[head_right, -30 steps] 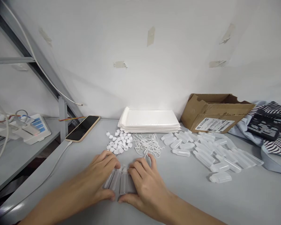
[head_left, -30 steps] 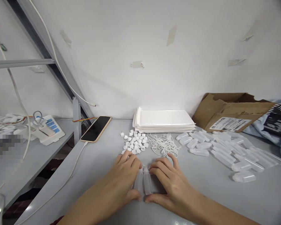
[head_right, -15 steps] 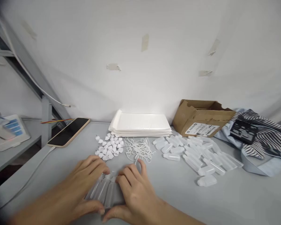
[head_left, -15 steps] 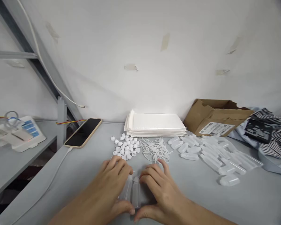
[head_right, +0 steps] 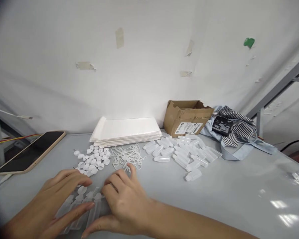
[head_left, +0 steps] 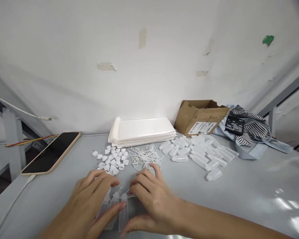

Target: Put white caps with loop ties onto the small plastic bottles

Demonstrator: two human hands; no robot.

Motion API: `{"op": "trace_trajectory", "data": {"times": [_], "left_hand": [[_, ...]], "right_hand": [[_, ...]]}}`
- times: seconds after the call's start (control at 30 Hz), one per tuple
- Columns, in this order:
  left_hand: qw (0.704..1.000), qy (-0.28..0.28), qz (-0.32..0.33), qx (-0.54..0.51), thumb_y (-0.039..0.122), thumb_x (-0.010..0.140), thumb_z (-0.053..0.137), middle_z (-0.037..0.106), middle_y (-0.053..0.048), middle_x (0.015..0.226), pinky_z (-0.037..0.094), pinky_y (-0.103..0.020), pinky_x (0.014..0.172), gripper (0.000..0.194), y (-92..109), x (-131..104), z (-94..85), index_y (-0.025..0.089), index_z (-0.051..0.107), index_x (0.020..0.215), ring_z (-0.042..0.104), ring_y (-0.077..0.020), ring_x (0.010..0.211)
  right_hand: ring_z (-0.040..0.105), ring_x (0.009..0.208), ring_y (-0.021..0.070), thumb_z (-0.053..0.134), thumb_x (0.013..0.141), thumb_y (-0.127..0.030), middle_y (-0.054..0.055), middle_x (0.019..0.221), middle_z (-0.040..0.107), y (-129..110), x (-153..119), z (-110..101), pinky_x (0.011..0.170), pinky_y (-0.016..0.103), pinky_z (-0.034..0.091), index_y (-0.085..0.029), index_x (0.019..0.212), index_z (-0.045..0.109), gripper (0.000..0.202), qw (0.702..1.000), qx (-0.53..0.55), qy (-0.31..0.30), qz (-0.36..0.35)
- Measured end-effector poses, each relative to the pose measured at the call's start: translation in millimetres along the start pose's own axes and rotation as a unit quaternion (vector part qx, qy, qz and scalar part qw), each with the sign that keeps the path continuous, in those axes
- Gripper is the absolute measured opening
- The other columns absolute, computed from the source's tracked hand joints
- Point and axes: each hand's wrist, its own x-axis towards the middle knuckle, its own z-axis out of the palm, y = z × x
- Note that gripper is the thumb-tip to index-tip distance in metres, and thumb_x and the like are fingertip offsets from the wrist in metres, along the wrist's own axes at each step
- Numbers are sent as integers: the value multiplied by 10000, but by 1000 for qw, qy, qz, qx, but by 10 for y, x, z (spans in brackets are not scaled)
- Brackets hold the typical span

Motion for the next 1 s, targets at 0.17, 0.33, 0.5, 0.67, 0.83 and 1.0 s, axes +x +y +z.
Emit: {"op": "trace_trajectory", "data": {"times": [0.17, 0.33, 0.5, 0.67, 0.83, 1.0], "left_hand": [[1000, -14, 17, -6, 496, 835, 550, 639, -23, 919, 455, -385, 795, 255, -83, 51, -41, 261, 597, 923, 553, -261, 950], [999, -2, 20, 32, 515, 836, 531, 645, -16, 878, 441, -370, 777, 268, -128, 90, -75, 260, 590, 891, 557, -264, 957], [999, -10, 4, 32, 534, 856, 483, 640, -27, 888, 408, -396, 800, 291, -107, 80, -40, 261, 577, 892, 533, -279, 982], [999, 13, -1, 48, 531, 867, 465, 648, -21, 885, 414, -378, 755, 291, -116, 86, -16, 264, 575, 899, 551, -270, 950], [999, 9, -12, 39, 519, 856, 483, 652, -22, 869, 463, -369, 757, 279, -91, 106, -18, 263, 591, 871, 566, -262, 942], [999, -21, -20, 45, 500, 842, 520, 658, -25, 861, 500, -337, 710, 258, -72, 139, -63, 260, 612, 867, 573, -254, 944]], "right_hand": [[569, 904, 235, 458, 823, -662, 90, 924, 660, 158, 234, -366, 948, 513, 323, -144, 916, 619, 550, 991, -78, -96, 57], [610, 856, 253, 605, 851, -423, 109, 914, 680, 543, 359, -851, 804, 406, 429, -149, 979, 664, 309, 933, -136, -249, 220], [598, 971, 242, 494, 918, -207, 119, 1053, 644, 906, 258, -967, 782, 343, 444, -162, 1089, 651, 236, 925, -122, -247, 260], [595, 933, 215, 481, 890, -84, 113, 1058, 609, 1040, 217, -843, 738, 301, 442, -178, 1112, 645, 291, 939, -130, -227, 222], [600, 888, 199, 498, 870, -69, 102, 1025, 611, 1050, 229, -838, 712, 284, 441, -174, 1009, 687, 257, 940, -125, -230, 220], [613, 866, 195, 546, 850, -93, 87, 1028, 620, 1034, 236, -900, 721, 293, 449, -194, 979, 707, 229, 938, -119, -244, 216]]}}
